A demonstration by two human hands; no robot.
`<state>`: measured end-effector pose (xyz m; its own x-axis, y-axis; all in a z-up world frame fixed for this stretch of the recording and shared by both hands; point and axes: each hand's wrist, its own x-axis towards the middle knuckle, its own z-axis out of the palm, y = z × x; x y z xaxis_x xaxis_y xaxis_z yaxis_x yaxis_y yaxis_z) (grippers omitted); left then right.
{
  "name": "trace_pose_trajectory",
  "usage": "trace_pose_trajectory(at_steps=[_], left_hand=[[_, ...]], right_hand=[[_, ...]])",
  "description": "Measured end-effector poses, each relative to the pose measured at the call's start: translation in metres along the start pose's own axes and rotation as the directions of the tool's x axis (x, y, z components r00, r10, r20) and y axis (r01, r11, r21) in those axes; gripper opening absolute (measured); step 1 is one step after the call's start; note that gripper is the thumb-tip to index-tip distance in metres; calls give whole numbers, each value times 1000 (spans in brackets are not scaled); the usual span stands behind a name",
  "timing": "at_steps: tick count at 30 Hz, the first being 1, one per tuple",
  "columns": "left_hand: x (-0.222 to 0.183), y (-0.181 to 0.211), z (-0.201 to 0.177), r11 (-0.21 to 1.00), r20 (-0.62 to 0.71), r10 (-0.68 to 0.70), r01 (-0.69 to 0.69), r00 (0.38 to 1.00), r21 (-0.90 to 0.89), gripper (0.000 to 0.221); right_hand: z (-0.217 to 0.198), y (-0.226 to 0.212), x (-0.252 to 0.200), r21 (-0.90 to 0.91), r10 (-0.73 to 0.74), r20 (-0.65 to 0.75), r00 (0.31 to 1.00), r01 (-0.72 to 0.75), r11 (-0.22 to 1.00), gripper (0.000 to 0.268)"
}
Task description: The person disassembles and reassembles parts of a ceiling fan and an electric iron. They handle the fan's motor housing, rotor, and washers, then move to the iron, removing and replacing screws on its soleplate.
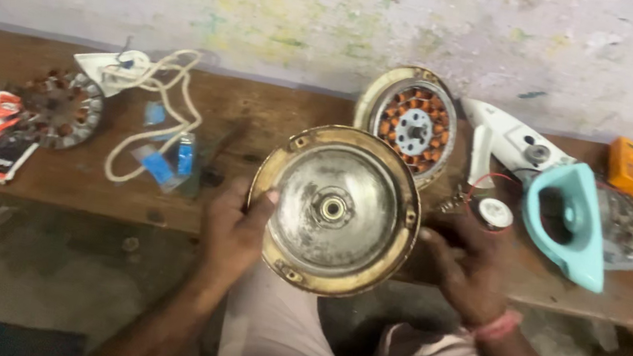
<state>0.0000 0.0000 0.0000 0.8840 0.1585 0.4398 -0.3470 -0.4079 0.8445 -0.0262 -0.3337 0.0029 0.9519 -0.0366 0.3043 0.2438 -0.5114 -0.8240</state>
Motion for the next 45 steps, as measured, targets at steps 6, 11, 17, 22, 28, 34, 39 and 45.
trace_pose_trajectory(at_steps=[6, 11, 17, 22, 28, 34, 39, 45], left_hand=[[11, 6, -24, 997, 44, -81, 82, 996, -7, 21], [14, -6, -26, 998, 57, -54, 56, 997, -36, 23], [16, -24, -23, 982, 80, -188, 189, 979, -12, 21], [18, -26, -19, 977, 71, -197, 202, 978, -64, 23], [21, -16, -21, 997, 88, -76, 76, 993, -3, 22], [20, -12, -24, 993, 93, -115, 116, 989, -3, 22], [25, -15, -23, 997, 100, -27, 20, 995, 70, 22], [37, -16, -20, 964, 135, -119, 82, 984, 254, 26]], right_hand=[[-18, 7, 10, -651, -576, 84, 813, 482, 586, 24], [-9, 13, 15, -560, -454, 10, 891, 381, 735, 41], [-8, 11, 26, -650, -417, 109, 902, 383, 656, 39], [-10, 5, 22, -684, -434, 88, 897, 371, 628, 42], [-12, 7, 26, -661, -435, 182, 882, 437, 610, 29], [-32, -5, 12, -535, -518, 110, 848, 490, 688, 37], [-56, -11, -10, -454, -455, -96, 885, 368, 811, 29], [-54, 30, -12, 215, -8, -73, 997, 23, 976, 29]])
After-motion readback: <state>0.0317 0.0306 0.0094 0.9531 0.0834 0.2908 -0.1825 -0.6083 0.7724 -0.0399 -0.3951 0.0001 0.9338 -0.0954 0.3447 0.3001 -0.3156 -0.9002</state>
